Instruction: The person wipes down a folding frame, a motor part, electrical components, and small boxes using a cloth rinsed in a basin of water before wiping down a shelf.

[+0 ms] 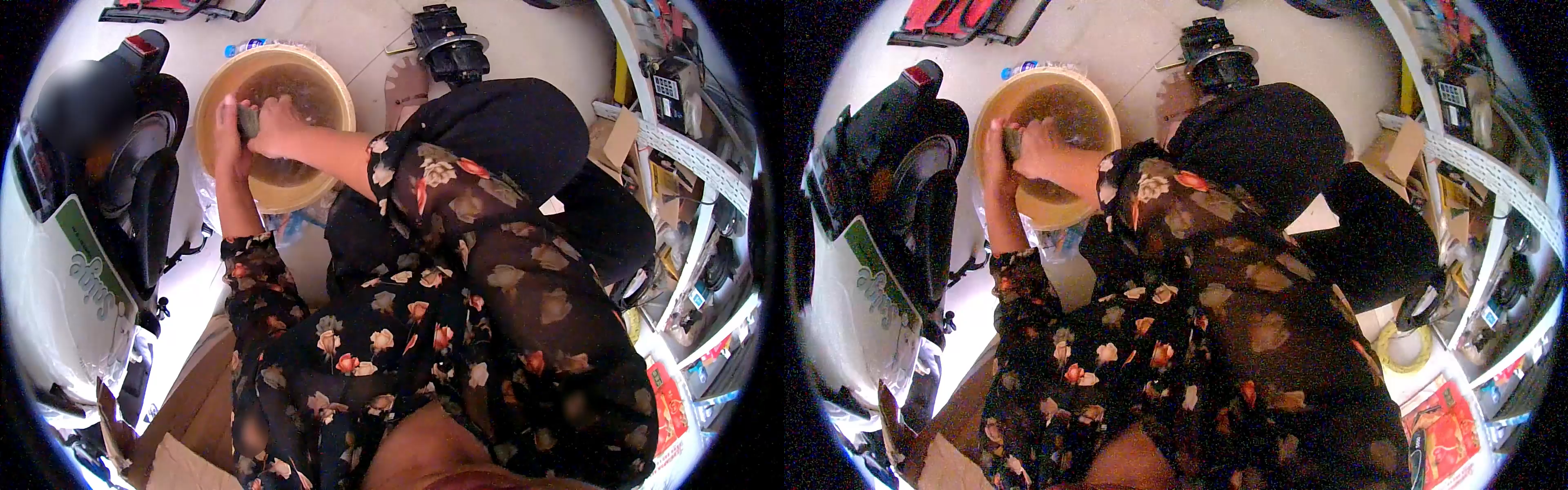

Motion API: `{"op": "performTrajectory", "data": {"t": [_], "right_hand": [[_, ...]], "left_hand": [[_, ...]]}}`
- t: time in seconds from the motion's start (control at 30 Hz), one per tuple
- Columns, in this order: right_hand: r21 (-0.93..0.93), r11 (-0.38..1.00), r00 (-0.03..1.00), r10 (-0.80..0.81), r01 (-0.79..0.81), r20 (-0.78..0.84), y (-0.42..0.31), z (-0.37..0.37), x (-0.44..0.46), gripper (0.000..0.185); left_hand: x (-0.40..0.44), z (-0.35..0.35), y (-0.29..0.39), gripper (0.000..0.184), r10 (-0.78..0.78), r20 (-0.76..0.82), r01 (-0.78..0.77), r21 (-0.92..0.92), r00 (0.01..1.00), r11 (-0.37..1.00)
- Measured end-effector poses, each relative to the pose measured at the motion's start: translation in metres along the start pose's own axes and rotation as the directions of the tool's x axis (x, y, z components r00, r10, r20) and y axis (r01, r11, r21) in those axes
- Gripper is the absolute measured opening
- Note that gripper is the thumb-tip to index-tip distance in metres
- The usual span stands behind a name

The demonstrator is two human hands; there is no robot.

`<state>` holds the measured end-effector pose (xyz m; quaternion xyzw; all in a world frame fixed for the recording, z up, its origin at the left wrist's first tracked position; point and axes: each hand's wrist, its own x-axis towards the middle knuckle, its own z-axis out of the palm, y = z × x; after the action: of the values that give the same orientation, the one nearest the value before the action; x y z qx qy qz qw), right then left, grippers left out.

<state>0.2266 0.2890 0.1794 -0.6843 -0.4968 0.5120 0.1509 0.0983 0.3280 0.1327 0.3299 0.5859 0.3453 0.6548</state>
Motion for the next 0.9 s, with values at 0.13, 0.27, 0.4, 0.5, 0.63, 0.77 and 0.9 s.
{"op": "performTrajectory", "data": {"t": [0.13,0.27,0.4,0.5,0.63,0.77,0.9], "right_hand": [[0.336,0.930,0.978,0.087,-0.147,0.188,-0.017,-0.043,0.003,0.061],[0.656,0.731,0.958,-0.010,-0.188,0.286,-0.018,-0.082,0.010,0.057],[0.666,0.726,0.941,-0.081,-0.169,0.327,-0.019,-0.148,0.011,0.054],[0.524,0.848,0.980,-0.160,0.074,0.120,-0.043,-0.212,-0.037,0.042],[0.435,0.852,0.948,-0.317,0.290,-0.013,-0.042,-0.281,-0.076,0.047],[0.680,0.657,0.940,-0.304,0.325,-0.156,0.015,-0.338,-0.097,0.040],[0.787,0.513,0.927,-0.047,0.342,-0.372,0.061,-0.351,-0.121,0.030]], "left_hand": [[0.001,-0.006,0.008,0.050,-0.125,0.178,0.166,-0.238,0.976,0.957],[-0.003,0.021,0.039,0.053,-0.039,0.155,0.086,-0.307,0.987,0.948],[0.000,0.065,0.084,0.052,-0.001,0.237,0.084,-0.338,0.972,0.937],[0.013,0.093,0.117,0.039,0.045,0.306,0.038,-0.259,0.951,0.965],[-0.002,0.144,0.160,0.030,0.296,0.482,-0.248,-0.162,0.825,0.955],[-0.017,0.210,0.182,0.036,0.346,0.527,-0.417,0.017,0.776,0.909],[-0.053,0.259,0.196,0.033,0.305,0.593,-0.497,0.188,0.745,0.847]]}}
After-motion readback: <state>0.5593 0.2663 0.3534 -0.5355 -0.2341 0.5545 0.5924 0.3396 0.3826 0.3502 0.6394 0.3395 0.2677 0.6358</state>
